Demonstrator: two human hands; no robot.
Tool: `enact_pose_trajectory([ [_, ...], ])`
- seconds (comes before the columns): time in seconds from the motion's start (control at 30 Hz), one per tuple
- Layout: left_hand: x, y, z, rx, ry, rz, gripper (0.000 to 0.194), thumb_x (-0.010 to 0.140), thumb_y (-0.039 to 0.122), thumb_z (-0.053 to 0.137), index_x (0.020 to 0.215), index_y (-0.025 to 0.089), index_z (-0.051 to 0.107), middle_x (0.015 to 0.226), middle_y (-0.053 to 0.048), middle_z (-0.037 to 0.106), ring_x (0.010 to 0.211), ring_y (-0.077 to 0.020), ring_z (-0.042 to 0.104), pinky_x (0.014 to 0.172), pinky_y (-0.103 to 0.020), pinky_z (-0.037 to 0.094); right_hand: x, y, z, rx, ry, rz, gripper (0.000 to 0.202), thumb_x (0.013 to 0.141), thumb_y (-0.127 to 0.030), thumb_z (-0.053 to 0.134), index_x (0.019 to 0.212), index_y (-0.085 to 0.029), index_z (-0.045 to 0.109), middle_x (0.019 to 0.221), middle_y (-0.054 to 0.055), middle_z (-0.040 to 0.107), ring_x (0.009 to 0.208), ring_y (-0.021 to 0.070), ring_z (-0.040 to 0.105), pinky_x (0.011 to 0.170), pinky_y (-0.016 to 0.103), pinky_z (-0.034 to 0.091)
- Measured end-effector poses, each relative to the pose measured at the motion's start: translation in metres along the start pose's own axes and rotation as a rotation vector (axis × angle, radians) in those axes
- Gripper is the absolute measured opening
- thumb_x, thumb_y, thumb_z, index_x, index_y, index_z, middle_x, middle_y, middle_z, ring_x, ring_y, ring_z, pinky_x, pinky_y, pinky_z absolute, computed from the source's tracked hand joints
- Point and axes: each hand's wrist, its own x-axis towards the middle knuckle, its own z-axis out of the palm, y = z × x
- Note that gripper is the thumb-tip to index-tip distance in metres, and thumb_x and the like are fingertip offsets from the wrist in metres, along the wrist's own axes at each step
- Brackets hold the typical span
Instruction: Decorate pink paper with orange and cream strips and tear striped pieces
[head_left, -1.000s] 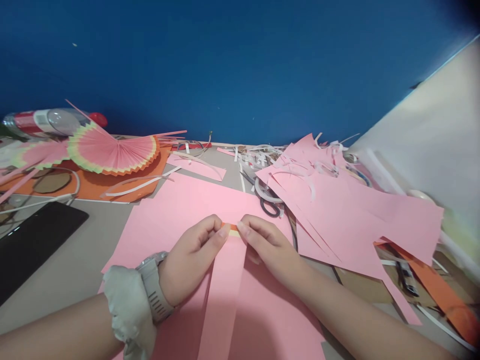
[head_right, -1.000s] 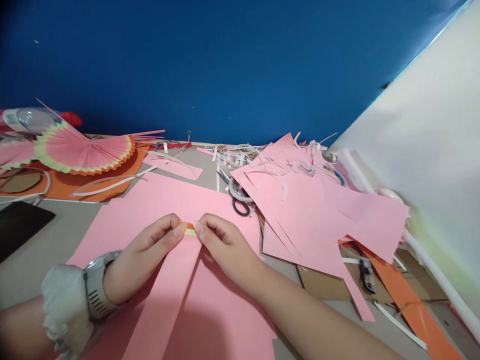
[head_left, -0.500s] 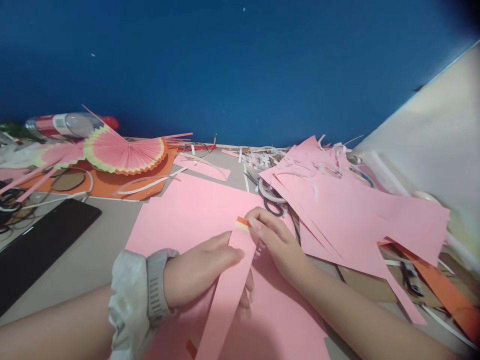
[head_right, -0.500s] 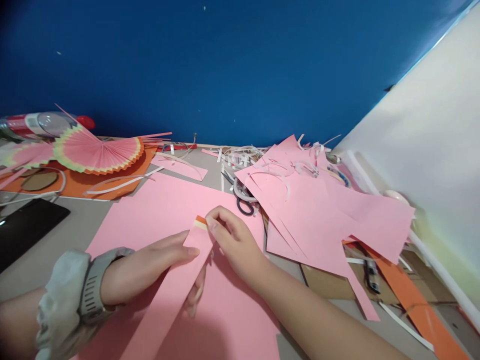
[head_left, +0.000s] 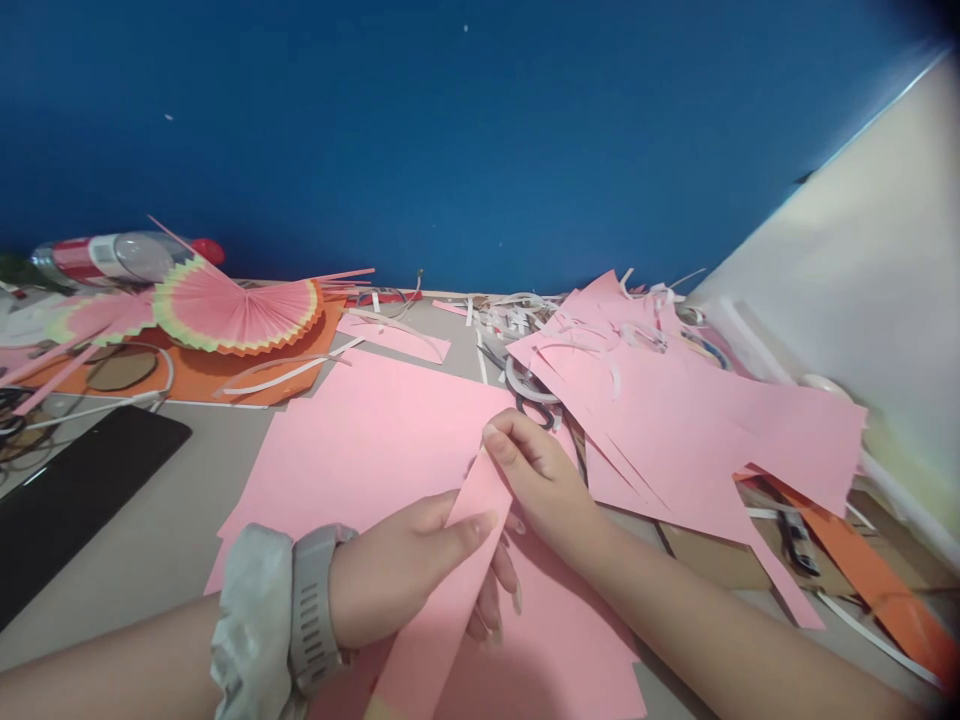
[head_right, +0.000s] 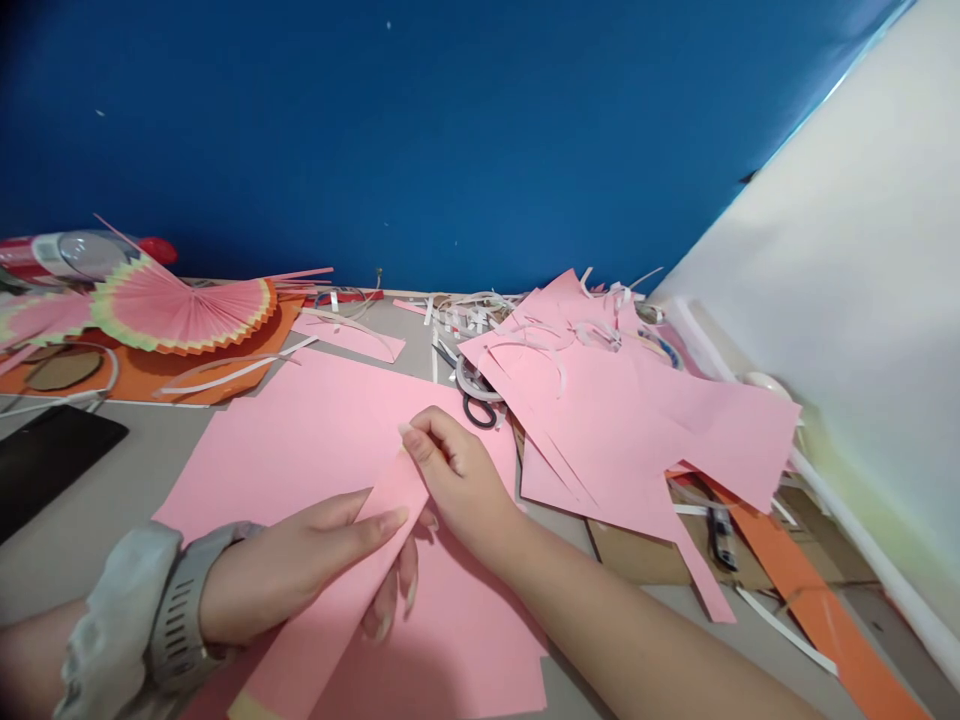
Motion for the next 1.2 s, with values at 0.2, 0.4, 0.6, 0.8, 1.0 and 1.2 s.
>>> enact_pose_trajectory([
  [0.2, 0.0, -0.004, 0.005, -0.099, 0.033, -0.02, 0.028, 0.09, 0.039, 0.039, 0.081, 0.014, 0.051, 0.061, -0.002, 0.058, 0.052, -0.0125, 0.053, 0.058, -0.028, 0.043, 0.001, -0.004, -0.003, -0.158, 0.089, -0.18, 0.027, 0.089, -0.039, 0.042, 0.069, -0.02, 0.044, 0.062, -0.004, 0.041, 0.051, 0.0081, 0.038, 0.049, 0.021, 0.034],
  [0.4, -0.001, -0.005, 0.007, -0.167, -0.062, -0.031, 0.038, 0.09, 0.04, 0.036, 0.066, 0.014, 0.049, 0.053, -0.001, 0.053, 0.048, -0.0104, 0.048, 0.055, -0.024, 0.038, 0.001, -0.005, -0.004, -0.195, 0.095, -0.31, 0.025, 0.091, -0.033, 0.04, 0.07, -0.02, 0.045, 0.067, -0.002, 0.043, 0.062, 0.0109, 0.04, 0.059, 0.023, 0.036],
  [0.6, -0.001, -0.013, 0.005, -0.03, -0.033, 0.028, 0.032, 0.09, 0.039, 0.037, 0.082, 0.013, 0.053, 0.05, 0.004, 0.049, 0.044, -0.0085, 0.044, 0.055, -0.023, 0.038, 0.0, -0.004, -0.003, -0.214, 0.077, -0.229, 0.028, 0.09, -0.039, 0.041, 0.069, -0.02, 0.043, 0.064, -0.003, 0.039, 0.059, 0.0112, 0.036, 0.055, 0.023, 0.033],
  [0.8, -0.001, -0.014, 0.005, -0.009, 0.021, 0.024, 0.037, 0.092, 0.04, 0.031, 0.09, 0.012, 0.055, 0.05, 0.004, 0.049, 0.044, -0.0093, 0.046, 0.054, -0.023, 0.039, 0.001, -0.004, -0.001, -0.223, 0.081, -0.16, 0.029, 0.09, -0.04, 0.04, 0.068, -0.02, 0.041, 0.063, -0.004, 0.036, 0.057, 0.0097, 0.033, 0.053, 0.022, 0.031],
  [1.0, 0.0, -0.013, 0.009, -0.044, 0.055, -0.002, 0.037, 0.092, 0.038, 0.029, 0.082, 0.012, 0.053, 0.049, 0.004, 0.046, 0.04, -0.0076, 0.042, 0.048, -0.021, 0.036, -0.002, -0.006, 0.0, -0.238, 0.09, -0.131, 0.027, 0.091, -0.037, 0.038, 0.07, -0.02, 0.041, 0.063, -0.005, 0.037, 0.055, 0.0086, 0.035, 0.053, 0.022, 0.032],
  [1.2, -0.002, -0.011, 0.01, -0.035, 0.092, 0.001, 0.04, 0.094, 0.037, 0.023, 0.088, 0.012, 0.053, 0.048, 0.004, 0.047, 0.041, -0.0075, 0.042, 0.051, -0.021, 0.037, -0.003, -0.008, 0.0, -0.26, 0.083, -0.166, 0.026, 0.093, -0.034, 0.037, 0.072, -0.02, 0.041, 0.065, -0.005, 0.039, 0.057, 0.0077, 0.036, 0.054, 0.02, 0.033],
])
